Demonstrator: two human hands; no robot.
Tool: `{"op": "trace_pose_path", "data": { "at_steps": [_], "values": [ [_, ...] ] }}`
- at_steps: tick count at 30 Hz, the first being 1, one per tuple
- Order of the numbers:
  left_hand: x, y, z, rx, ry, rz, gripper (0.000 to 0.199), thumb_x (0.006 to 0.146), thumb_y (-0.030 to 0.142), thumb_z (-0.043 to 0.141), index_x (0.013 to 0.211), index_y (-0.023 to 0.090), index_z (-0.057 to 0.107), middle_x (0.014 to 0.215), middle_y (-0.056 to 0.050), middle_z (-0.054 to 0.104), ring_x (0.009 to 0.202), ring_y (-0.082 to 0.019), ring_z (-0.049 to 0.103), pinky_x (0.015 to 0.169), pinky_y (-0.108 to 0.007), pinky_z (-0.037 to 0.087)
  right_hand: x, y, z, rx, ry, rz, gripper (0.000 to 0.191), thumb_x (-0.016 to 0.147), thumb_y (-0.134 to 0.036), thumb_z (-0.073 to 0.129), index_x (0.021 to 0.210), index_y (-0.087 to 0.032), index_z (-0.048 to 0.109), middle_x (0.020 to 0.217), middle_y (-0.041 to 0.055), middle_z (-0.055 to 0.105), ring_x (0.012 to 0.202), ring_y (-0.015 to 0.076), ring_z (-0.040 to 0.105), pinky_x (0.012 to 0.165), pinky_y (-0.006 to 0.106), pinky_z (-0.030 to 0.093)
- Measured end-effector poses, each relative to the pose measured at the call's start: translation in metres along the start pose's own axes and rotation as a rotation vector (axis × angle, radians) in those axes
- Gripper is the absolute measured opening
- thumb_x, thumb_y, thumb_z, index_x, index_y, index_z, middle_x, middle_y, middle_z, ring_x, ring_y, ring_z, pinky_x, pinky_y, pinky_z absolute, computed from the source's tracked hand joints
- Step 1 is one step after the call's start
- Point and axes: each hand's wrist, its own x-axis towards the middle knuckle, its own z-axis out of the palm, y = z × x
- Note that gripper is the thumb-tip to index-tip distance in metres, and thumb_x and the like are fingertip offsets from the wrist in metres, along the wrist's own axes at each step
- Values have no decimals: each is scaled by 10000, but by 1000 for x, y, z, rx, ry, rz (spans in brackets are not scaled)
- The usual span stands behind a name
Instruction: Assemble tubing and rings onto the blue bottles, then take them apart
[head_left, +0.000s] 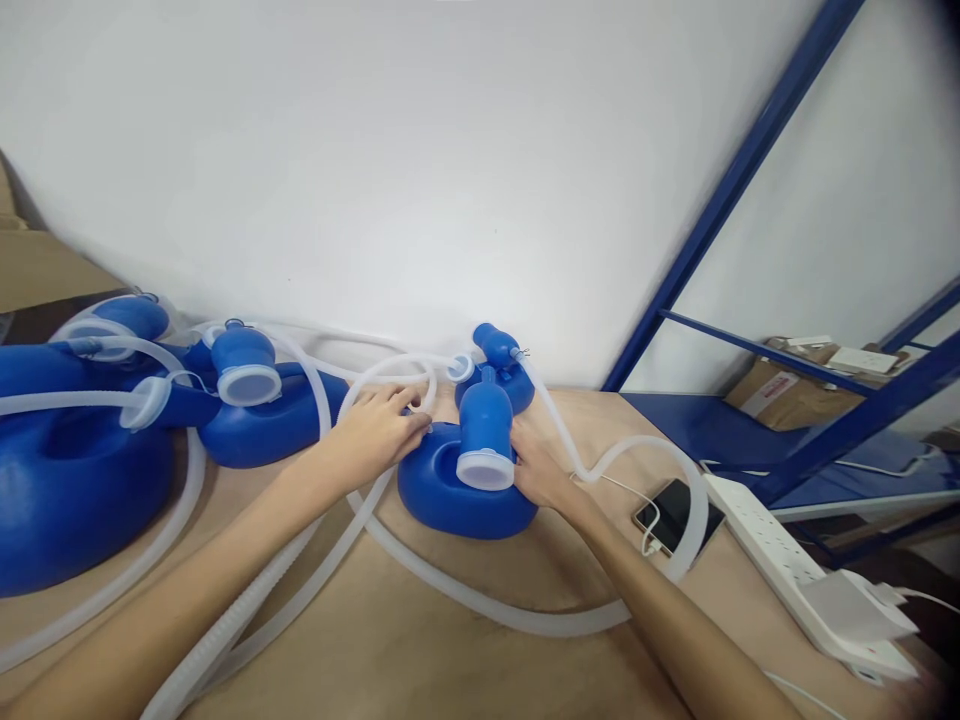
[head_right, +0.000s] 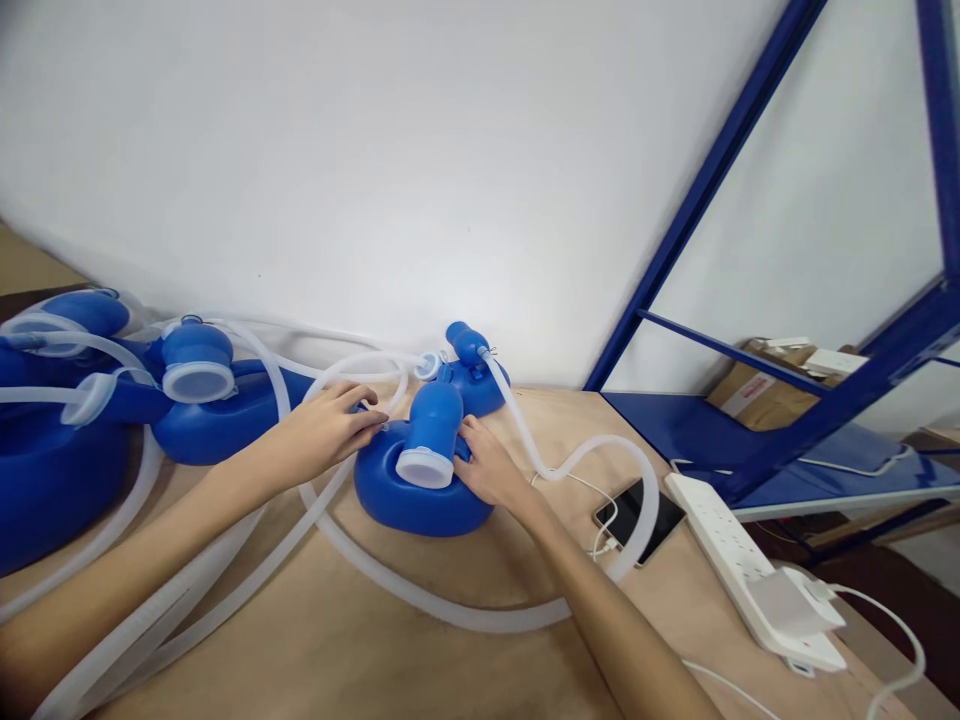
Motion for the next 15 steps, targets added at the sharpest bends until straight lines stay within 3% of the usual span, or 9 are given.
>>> {"op": "trace_pose_path", "data": {
  "at_steps": [3,12,15],
  "values": [
    [0,-1,0,-49,2,-7,273,1050,314,530,1122,197,766,1217,-140,705,1197,-330,613,1017,-489,490,0,-1,-1,-9,-1,-8,243,965,-381,542,1069,-231,702,1102,93,673,1065,293,636,1053,522,512],
    [-1,10,6,132,41,-62,269,1061,338,484,1078,216,723,1069,-128,705,1000,-321,631,748,-382,516,-2,1,0,-16,20,-37,233,961,-378,563,1062,-241,722,1102,89,678,1048,287,652,1052,494,522],
    [-1,9,7,113,51,-56,266,1062,324,478,1045,205,715,1032,-123,704,985,-314,629,728,-370,510,-2,1,0,-4,21,-47,263,964,-390,550,1079,-234,728,1102,101,669,1047,292,642,1035,497,528]
  ]
}}
